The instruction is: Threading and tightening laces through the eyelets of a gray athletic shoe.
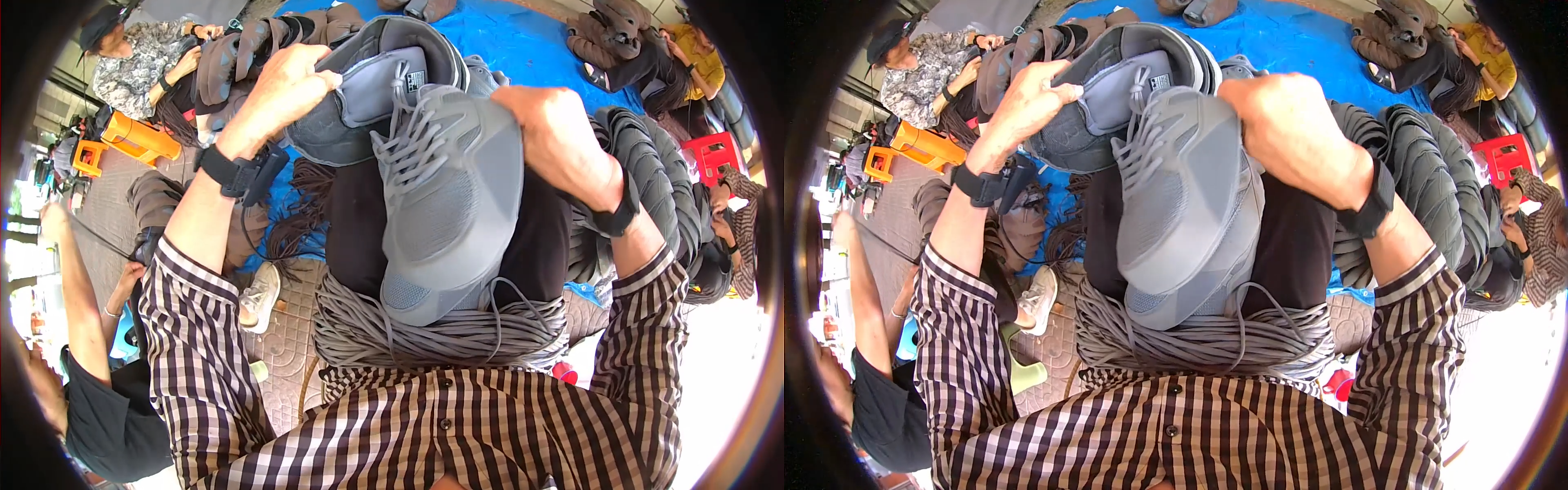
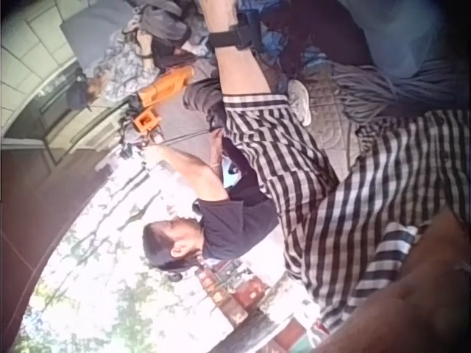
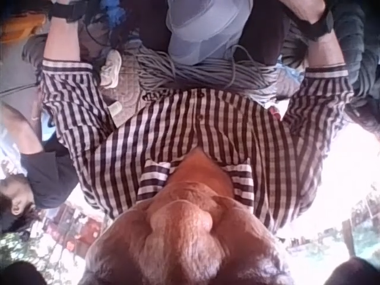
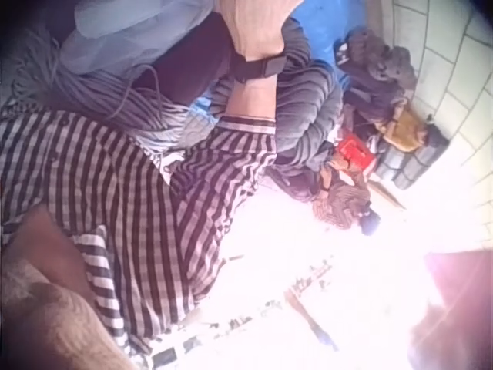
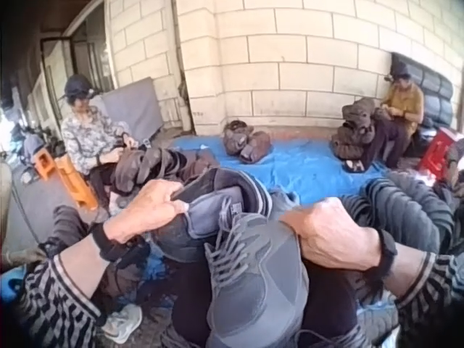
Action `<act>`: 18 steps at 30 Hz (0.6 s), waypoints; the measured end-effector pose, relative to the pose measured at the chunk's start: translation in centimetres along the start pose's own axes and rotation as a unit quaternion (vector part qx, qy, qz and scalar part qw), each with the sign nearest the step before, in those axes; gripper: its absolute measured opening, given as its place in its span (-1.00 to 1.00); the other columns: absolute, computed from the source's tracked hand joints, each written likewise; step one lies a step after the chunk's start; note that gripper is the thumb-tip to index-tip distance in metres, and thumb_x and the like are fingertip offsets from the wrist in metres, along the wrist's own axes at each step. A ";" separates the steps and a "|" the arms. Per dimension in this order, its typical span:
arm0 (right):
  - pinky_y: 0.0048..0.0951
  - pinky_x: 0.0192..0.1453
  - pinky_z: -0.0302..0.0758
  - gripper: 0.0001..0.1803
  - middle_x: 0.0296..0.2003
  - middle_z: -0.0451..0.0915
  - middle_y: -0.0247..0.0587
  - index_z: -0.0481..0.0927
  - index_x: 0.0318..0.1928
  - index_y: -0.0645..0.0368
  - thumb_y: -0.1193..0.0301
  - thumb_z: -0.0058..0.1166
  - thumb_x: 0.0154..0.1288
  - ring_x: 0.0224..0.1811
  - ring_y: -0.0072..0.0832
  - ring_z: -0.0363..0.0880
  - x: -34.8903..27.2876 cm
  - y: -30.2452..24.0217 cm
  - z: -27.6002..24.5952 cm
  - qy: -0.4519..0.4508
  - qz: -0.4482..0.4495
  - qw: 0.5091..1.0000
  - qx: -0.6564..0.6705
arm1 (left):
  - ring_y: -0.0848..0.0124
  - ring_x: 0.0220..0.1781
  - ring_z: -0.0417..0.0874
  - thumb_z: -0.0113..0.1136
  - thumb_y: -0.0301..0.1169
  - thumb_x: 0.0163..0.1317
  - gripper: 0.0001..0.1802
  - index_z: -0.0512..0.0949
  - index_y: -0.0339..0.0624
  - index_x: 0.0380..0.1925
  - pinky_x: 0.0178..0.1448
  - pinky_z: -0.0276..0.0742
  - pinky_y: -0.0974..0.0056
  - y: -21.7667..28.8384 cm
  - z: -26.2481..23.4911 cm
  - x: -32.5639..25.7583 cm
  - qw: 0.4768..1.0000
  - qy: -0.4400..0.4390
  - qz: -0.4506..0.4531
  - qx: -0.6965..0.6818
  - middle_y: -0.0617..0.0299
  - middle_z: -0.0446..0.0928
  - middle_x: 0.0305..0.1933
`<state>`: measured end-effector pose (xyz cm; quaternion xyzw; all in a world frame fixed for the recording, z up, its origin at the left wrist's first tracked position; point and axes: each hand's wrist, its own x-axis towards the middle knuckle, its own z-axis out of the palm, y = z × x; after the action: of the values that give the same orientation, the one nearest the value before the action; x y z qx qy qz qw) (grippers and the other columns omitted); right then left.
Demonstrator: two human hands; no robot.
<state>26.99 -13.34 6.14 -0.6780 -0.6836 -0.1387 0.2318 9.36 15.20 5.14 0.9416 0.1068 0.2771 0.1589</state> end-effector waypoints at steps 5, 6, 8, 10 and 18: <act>-0.21 -0.33 0.53 -0.85 -0.46 0.61 0.09 0.57 -0.28 0.26 0.42 0.09 0.19 -0.40 0.01 0.61 -1.0 2.2 -1.1 0.020 0.138 0.986 0.095 | 0.53 -0.32 0.53 0.16 -0.37 0.18 -0.62 0.56 -0.41 -0.06 -0.17 0.44 0.35 2.4 -1.4 2.0 0.988 -0.133 -0.073 -0.032 0.21 0.60 -0.36; -0.22 -0.32 0.53 -0.84 -0.45 0.60 0.07 0.57 -0.27 0.24 0.42 0.11 0.17 -0.39 -0.01 0.60 -1.2 1.5 -0.7 0.035 0.145 0.984 0.100 | 0.53 -0.35 0.51 0.16 -0.38 0.18 -0.65 0.56 -0.41 -0.10 -0.20 0.44 0.35 1.8 -1.7 1.2 0.995 -0.100 -0.024 -0.019 0.23 0.59 -0.39; -0.27 -0.33 0.53 -0.80 -0.44 0.57 -0.06 0.56 -0.24 0.19 0.46 0.13 0.06 -0.38 -0.11 0.59 -1.9 -0.8 -0.6 0.054 0.014 0.997 -0.047 | 0.54 -0.39 0.50 0.16 -0.39 0.18 -0.68 0.57 -0.41 -0.13 -0.24 0.43 0.36 1.4 -2.5 0.1 0.997 -0.068 0.022 -0.006 0.25 0.58 -0.42; -0.31 -0.40 0.49 -0.72 -0.46 0.51 -0.18 0.51 -0.28 0.17 0.49 0.13 -0.12 -0.42 -0.22 0.57 -2.8 -4.1 -1.2 0.075 -0.056 0.992 -0.083 | 0.53 -0.45 0.44 0.16 -0.41 0.17 -0.75 0.57 -0.38 -0.22 -0.32 0.41 0.33 4.1 -4.7 0.2 0.991 -0.125 -0.047 -0.031 0.21 0.51 -0.52; -0.23 -0.45 0.50 -0.89 -0.58 0.53 -0.06 0.48 -0.46 0.22 0.46 0.10 -0.01 -0.53 -0.13 0.57 2.6 -1.3 -0.3 0.054 0.027 0.992 -0.112 | -0.11 -0.47 0.48 0.17 -0.41 0.07 -0.81 0.42 -0.30 -0.52 -0.37 0.35 -0.02 9.1 -2.8 -1.5 0.996 -0.085 0.008 -0.035 -0.10 0.38 -0.64</act>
<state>25.78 -11.34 7.85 -0.7097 -0.6314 -0.2447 0.1945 7.59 7.05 9.88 0.9564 0.0761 0.2009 0.1980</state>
